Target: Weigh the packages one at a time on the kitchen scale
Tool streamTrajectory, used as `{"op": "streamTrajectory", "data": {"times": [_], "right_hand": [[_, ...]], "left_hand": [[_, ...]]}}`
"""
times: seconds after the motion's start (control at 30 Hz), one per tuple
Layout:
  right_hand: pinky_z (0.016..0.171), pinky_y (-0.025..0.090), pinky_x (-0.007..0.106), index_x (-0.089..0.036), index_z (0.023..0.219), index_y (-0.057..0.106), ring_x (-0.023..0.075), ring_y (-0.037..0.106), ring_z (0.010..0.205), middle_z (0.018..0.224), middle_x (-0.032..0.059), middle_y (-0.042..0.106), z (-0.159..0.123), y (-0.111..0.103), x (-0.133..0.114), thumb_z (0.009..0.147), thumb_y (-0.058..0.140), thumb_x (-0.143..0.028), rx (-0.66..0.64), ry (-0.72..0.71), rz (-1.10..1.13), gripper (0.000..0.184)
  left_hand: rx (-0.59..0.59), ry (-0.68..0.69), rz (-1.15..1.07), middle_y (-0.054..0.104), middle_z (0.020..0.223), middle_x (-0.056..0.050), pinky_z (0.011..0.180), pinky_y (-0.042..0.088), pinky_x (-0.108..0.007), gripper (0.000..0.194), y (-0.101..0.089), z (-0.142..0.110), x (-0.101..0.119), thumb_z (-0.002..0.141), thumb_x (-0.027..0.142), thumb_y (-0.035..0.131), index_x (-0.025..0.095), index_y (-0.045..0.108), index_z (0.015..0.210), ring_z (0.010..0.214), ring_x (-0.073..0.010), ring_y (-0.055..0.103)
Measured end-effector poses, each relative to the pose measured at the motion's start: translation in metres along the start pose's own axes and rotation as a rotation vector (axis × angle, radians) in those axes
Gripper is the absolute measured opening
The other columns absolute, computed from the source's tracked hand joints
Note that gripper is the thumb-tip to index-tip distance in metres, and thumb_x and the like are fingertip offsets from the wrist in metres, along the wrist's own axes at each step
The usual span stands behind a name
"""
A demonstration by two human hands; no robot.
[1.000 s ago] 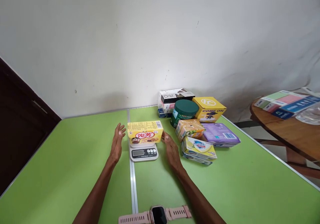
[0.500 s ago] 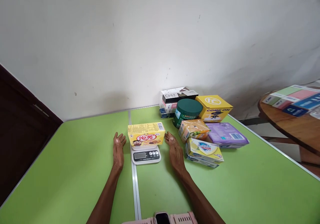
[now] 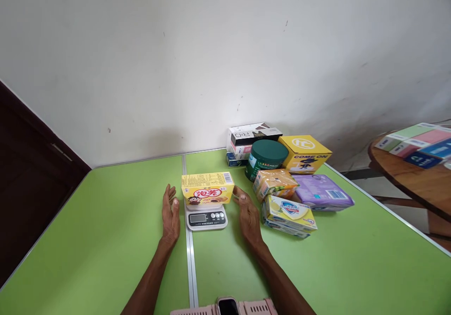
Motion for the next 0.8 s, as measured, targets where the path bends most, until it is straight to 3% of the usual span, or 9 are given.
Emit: {"op": "streamTrajectory", "data": {"times": [0.13,0.27,0.37,0.47,0.57,0.7,0.8], "right_hand": [[0.117,0.044,0.060,-0.019,0.144,0.064,0.0346,0.057,0.139,0.150,0.0171,0.062,-0.012,0.004,-0.022,0.107,0.037,-0.063,-0.052,-0.049,0.025,0.063],[0.114,0.046,0.054,-0.017,0.144,0.061,0.0331,0.058,0.136,0.144,0.0177,0.065,-0.026,0.010,-0.044,0.107,0.038,-0.059,-0.065,-0.083,-0.018,0.061],[0.109,0.049,0.052,-0.018,0.145,0.059,0.0321,0.060,0.131,0.141,0.0165,0.065,-0.029,0.022,-0.067,0.107,0.040,-0.055,-0.094,-0.148,-0.057,0.056],[0.112,0.046,0.053,-0.021,0.147,0.057,0.0327,0.058,0.133,0.142,0.0150,0.063,-0.029,0.055,-0.097,0.107,0.043,-0.055,-0.171,-0.237,-0.036,0.054],[0.113,0.045,0.053,-0.024,0.150,0.054,0.0333,0.056,0.135,0.145,0.0141,0.061,-0.029,0.114,-0.114,0.105,0.044,-0.061,-0.284,-0.203,0.040,0.059],[0.113,0.047,0.051,-0.024,0.147,0.058,0.0346,0.056,0.133,0.144,0.0137,0.062,-0.034,0.214,-0.108,0.101,0.043,-0.072,-0.490,-0.082,0.145,0.069],[0.112,0.047,0.050,-0.022,0.142,0.061,0.0340,0.057,0.131,0.142,0.0141,0.063,-0.042,0.278,-0.095,0.100,0.038,-0.077,-0.615,-0.047,0.231,0.073]], "left_hand": [[-0.032,0.084,0.121,0.046,0.162,-0.018,0.124,0.037,-0.055,0.076,0.018,-0.027,0.031,0.100,0.062,0.053,0.024,0.035,0.162,0.150,-0.0344,0.045],[-0.068,0.137,0.099,0.043,0.160,-0.020,0.125,0.037,-0.053,0.077,0.038,-0.052,0.057,0.103,0.052,0.053,0.021,0.022,0.166,0.150,-0.0314,0.044],[-0.020,0.135,0.062,0.041,0.161,-0.019,0.126,0.035,-0.052,0.077,0.030,-0.049,0.066,0.103,0.051,0.052,0.022,0.019,0.166,0.151,-0.0300,0.042],[0.108,0.117,0.073,0.038,0.163,-0.019,0.128,0.032,-0.051,0.080,-0.006,-0.029,0.063,0.101,0.055,0.056,0.022,0.021,0.165,0.152,-0.0308,0.040],[0.241,0.080,0.095,0.041,0.162,-0.020,0.125,0.036,-0.051,0.085,-0.056,-0.001,0.047,0.097,0.060,0.060,0.020,0.026,0.163,0.149,-0.0323,0.044],[0.363,0.037,0.169,0.044,0.158,-0.020,0.123,0.039,-0.051,0.086,-0.121,0.039,0.010,0.093,0.062,0.064,0.019,0.031,0.160,0.149,-0.0339,0.045],[0.410,-0.010,0.236,0.040,0.159,-0.023,0.126,0.035,-0.052,0.100,-0.153,0.061,-0.022,0.083,0.060,0.075,0.016,0.027,0.160,0.152,-0.0370,0.040]]}}
Point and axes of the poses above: each hand's wrist, its own z-axis towards the middle knuckle, its own y-axis out of the palm, x = y × z, the point moved 10 cm from there along z, towards the middle knuckle
